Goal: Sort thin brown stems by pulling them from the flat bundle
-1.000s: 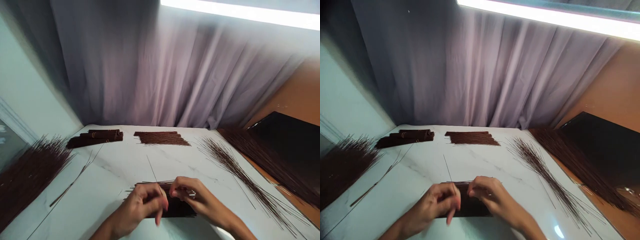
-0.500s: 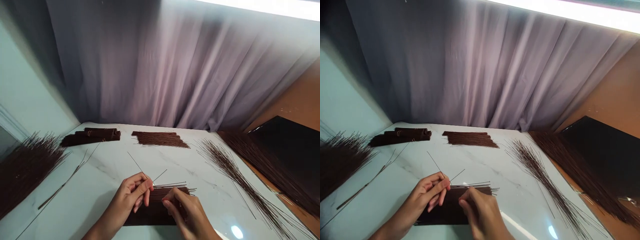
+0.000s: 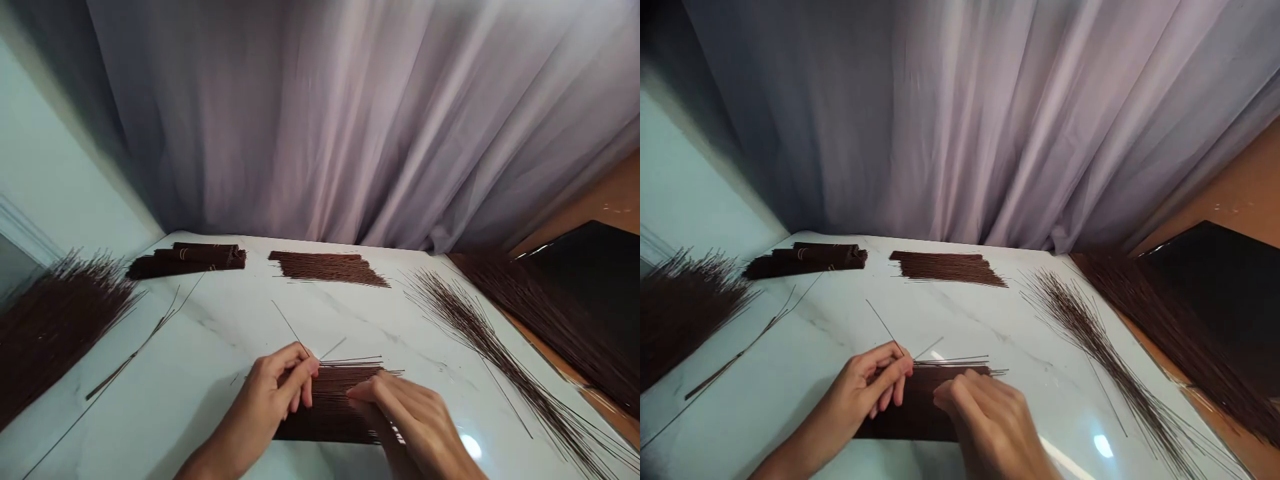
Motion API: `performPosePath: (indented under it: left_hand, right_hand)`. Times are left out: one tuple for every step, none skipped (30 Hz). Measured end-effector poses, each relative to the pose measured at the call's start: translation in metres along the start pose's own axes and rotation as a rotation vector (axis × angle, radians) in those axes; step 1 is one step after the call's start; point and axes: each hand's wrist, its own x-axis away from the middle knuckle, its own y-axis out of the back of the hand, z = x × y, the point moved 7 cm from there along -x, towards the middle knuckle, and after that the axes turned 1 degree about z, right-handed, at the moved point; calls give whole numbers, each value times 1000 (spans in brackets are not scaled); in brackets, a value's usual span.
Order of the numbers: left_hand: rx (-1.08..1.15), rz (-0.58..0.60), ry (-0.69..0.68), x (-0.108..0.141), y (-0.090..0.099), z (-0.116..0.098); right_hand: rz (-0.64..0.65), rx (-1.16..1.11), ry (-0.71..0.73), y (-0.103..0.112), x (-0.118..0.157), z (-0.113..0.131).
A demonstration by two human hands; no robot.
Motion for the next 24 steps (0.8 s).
performPosePath:
  left_hand:
    - [58, 0, 11, -1, 2, 3]
    - [116, 20, 23, -2, 1, 4]
    - [168, 56, 37, -2, 0, 5]
    - [208, 90, 50, -1, -2, 5]
    - [233, 111, 60, 0, -4, 4]
    - [245, 128, 67, 2, -5, 2]
    - [247, 144, 71, 4, -7, 1]
    - [242, 162, 71, 5, -9, 0]
    - [226, 186, 72, 7, -12, -1]
    - [199, 215, 72, 9, -15, -1]
    - [162, 239, 69, 11, -18, 0]
    - [113, 253, 58, 12, -21, 1]
    - [54, 251, 38, 11, -23, 3]
    - [-8, 229, 11, 10, -24, 4]
    - [-65, 190, -18, 8, -23, 5]
    - [-107, 140, -43, 6, -21, 7]
    - [-124, 84, -57, 3, -18, 8]
    - [-110, 36, -59, 0, -14, 10]
    - [-67, -6, -57, -2, -10, 10]
    - [-12, -35, -55, -4, -6, 10]
    - [46, -52, -52, -5, -2, 10]
    - [99, -59, -51, -5, 1, 8]
    - [143, -54, -47, -5, 3, 6]
    - [178, -42, -36, -4, 3, 5]
  right_hand:
    - [22, -98, -85, -11, 3, -6]
    - [69, -195, -169, -23, 6, -13]
    - [125, -278, -244, -33, 9, -19]
    - [180, -337, -310, -41, 11, -24]
    - [227, -373, -361, -46, 12, -30]
    - [256, -385, -388, -47, 11, -35]
    - [285, -373, -392, -45, 9, -39]
    - [304, -335, -369, -42, 4, -42]
    - [316, -273, -314, -36, -1, -44]
    - [321, -192, -243, -29, -7, -44]
    - [314, -101, -164, -21, -14, -43]
    - [301, -10, -90, -13, -19, -40]
    - [285, 70, -30, -6, -23, -37]
    - [258, 133, 17, 1, -26, -32]
    - [224, 171, 46, 6, -26, -26]
    - [174, 178, 59, 11, -25, -20]
    - [116, 149, 59, 13, -22, -13]
    - [67, 95, 43, 13, -17, -7]
    - [32, 28, 17, 10, -12, -4]
    - [20, -37, -21, 4, -6, -4]
    - [37, -89, -69, -3, -1, -6]
    - [68, -124, -121, -10, 3, -11]
    - [104, -144, -175, -16, 6, -17]
    - [134, -159, -226, -19, 7, -24]
